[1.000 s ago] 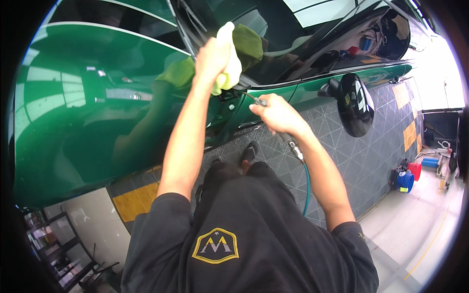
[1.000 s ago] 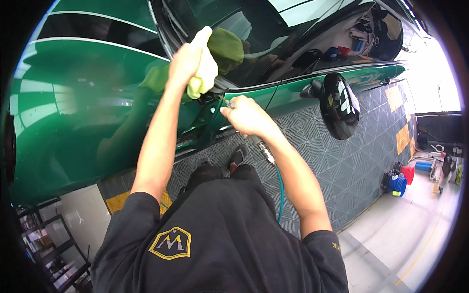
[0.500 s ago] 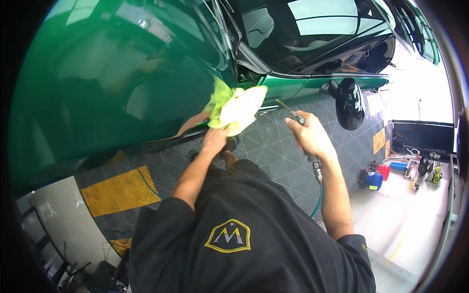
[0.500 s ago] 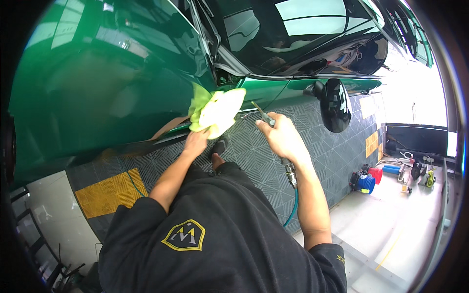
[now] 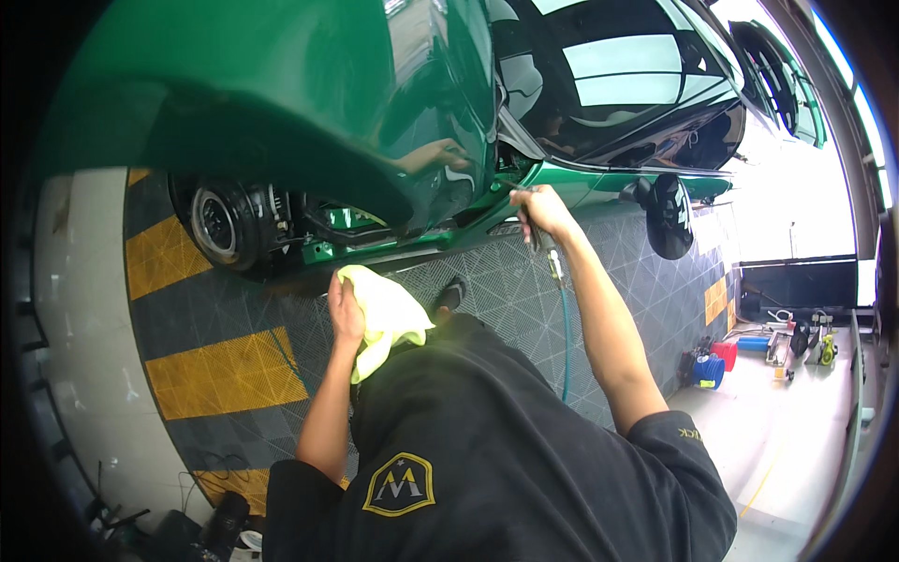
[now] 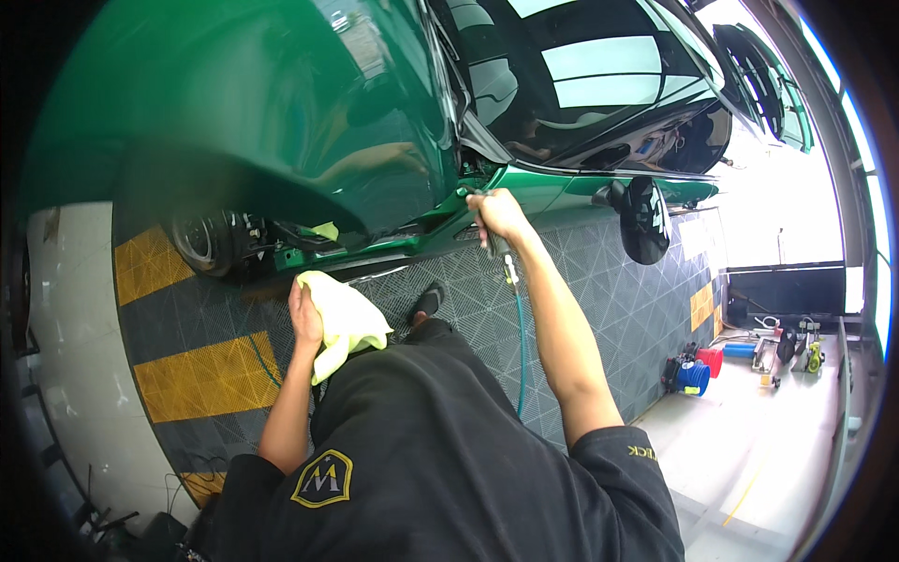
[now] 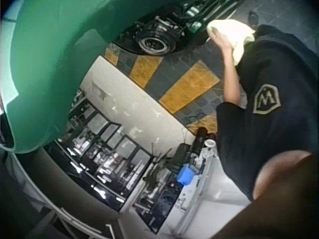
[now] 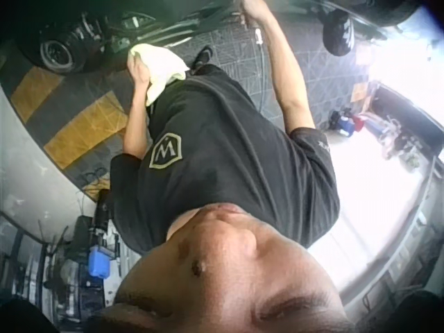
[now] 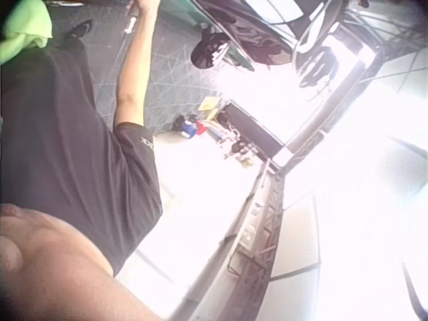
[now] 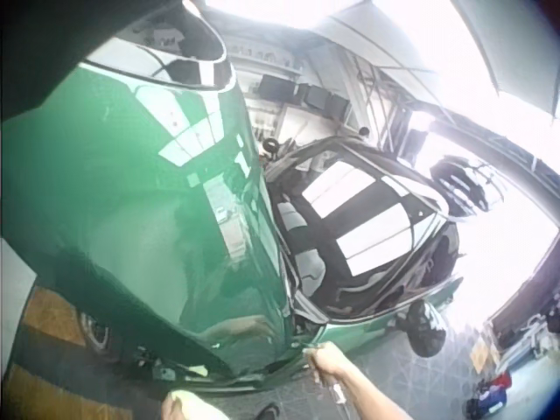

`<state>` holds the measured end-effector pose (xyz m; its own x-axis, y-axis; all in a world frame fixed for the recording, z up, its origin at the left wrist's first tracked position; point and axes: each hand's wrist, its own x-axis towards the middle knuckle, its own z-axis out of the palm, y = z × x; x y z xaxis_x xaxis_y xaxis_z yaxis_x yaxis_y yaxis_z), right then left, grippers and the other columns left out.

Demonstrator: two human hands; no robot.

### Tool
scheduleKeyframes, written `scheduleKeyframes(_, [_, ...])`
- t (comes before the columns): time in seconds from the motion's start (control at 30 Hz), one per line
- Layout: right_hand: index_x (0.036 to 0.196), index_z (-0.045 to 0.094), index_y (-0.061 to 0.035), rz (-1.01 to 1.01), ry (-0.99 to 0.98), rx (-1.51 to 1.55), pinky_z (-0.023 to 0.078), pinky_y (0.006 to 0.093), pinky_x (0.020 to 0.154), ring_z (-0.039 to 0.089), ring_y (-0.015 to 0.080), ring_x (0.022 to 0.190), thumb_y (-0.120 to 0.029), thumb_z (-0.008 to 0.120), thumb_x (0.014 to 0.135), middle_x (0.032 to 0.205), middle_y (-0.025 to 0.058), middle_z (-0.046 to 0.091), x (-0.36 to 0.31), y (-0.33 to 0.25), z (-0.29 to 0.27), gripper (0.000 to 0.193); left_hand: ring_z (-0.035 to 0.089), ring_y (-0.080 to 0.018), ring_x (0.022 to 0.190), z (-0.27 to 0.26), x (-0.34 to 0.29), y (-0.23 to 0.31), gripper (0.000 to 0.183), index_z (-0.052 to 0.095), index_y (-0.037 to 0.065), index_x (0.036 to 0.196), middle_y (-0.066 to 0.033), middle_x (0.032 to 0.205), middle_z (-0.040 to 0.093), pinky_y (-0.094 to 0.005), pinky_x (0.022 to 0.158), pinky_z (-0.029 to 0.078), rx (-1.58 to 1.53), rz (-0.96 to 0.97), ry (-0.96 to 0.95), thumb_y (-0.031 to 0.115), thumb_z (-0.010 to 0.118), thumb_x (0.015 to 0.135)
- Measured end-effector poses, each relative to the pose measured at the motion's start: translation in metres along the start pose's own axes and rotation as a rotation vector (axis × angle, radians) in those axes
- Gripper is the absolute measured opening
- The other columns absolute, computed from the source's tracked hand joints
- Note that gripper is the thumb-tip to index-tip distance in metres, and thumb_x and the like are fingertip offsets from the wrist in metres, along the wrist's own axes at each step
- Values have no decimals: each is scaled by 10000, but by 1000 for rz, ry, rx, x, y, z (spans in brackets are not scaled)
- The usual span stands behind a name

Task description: The person wipes the components and frame inside the car's engine bay with a cloth and uses an air nozzle to blow air into various sections to remove dust and moisture.

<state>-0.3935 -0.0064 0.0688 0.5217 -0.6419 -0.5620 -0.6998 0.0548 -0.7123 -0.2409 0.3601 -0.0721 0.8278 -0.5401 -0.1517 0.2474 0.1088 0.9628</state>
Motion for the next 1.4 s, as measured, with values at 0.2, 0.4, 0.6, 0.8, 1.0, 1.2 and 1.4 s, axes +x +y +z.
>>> scheduleKeyframes(0.2, [984,618,110,77,-26,97,502,375,362,530,183,414,-177,619,983,613,77,534,18,24,8,288,731,-240,987,-22,-22,-12,372,600,2,1250,-112,1123,706,-375,847,624,-312,-224,330,306,439,1106])
scheduleKeyframes(0.4, [735,587,63,61,-6,5,501,375,361,541,199,405,-180,626,971,588,82,531,16,37,43,341,756,-285,932,-5,5,32,386,606,-12,1242,-145,1128,724,-424,798,650,-568,-461,441,314,463,1094])
scheduleKeyframes(0.6, [975,626,45,95,-241,474,494,348,411,524,167,442,-202,609,1004,629,60,543,28,61,68,249,722,-267,1050,-2,19,26,484,577,9,1302,-141,1219,690,-419,861,622,-452,-522,461,388,340,1116])
scheduleKeyframes(0.8, [892,608,-3,-14,-244,275,479,338,403,510,138,435,-213,634,991,622,36,539,9,70,46,233,594,-364,1291,-7,-23,20,616,472,6,1461,-193,1416,598,-546,1132,452,-609,-713,458,427,190,1110])
scheduleKeyframes(1.0, [1021,611,15,79,-352,333,500,330,444,528,149,451,-201,609,1005,632,37,535,-3,88,21,217,610,-350,1252,4,-31,18,532,501,-1,1422,-197,1373,603,-493,1085,493,-547,-370,773,372,293,1105])
scheduleKeyframes(1.2, [1124,636,24,18,-717,311,506,322,483,540,148,510,-218,605,1031,672,34,539,0,93,63,261,651,-261,1050,51,-19,-69,373,531,36,1352,-113,1172,643,-406,912,553,-271,-311,876,294,436,1101])
scheduleKeyframes(1.4, [1022,636,-8,-10,-600,189,488,297,447,524,105,467,-224,594,1037,635,1,525,-7,86,19,220,553,-421,1174,198,1,-124,348,674,-7,1167,-250,1229,578,-507,1027,431,964,86,-20,119,718,845])
